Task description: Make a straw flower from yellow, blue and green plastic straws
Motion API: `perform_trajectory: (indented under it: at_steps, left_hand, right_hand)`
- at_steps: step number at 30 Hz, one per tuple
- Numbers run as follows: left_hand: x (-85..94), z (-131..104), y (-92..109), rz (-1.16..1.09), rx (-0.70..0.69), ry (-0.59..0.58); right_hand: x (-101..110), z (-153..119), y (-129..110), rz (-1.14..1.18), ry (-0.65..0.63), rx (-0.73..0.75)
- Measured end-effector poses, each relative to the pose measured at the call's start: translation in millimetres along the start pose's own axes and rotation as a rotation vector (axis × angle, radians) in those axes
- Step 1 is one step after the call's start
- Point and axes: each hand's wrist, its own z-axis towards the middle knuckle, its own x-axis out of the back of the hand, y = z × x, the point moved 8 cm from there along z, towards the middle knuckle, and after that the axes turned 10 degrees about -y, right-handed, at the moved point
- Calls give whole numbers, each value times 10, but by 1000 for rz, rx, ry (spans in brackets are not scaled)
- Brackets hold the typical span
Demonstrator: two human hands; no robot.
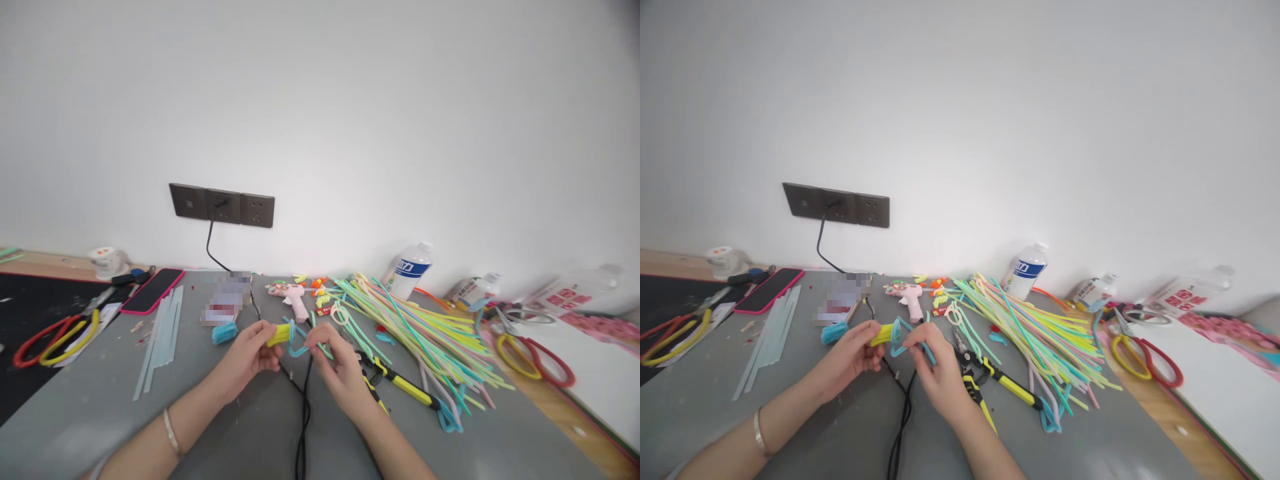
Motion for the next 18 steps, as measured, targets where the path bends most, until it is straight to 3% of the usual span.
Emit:
perform_trajectory:
  at_steps: [7, 14, 18]
  left_hand:
    - [45, 14, -78, -254, 63, -1]
    - [-140, -8, -37, -171, 23, -180]
    - [-199, -33, -40, -93, 32, -214]
  right_hand:
    - [-129, -6, -77, -37, -101, 9]
    - [-71, -32, 156, 65, -16, -143]
    - [-131, -33, 310, 228, -18, -244]
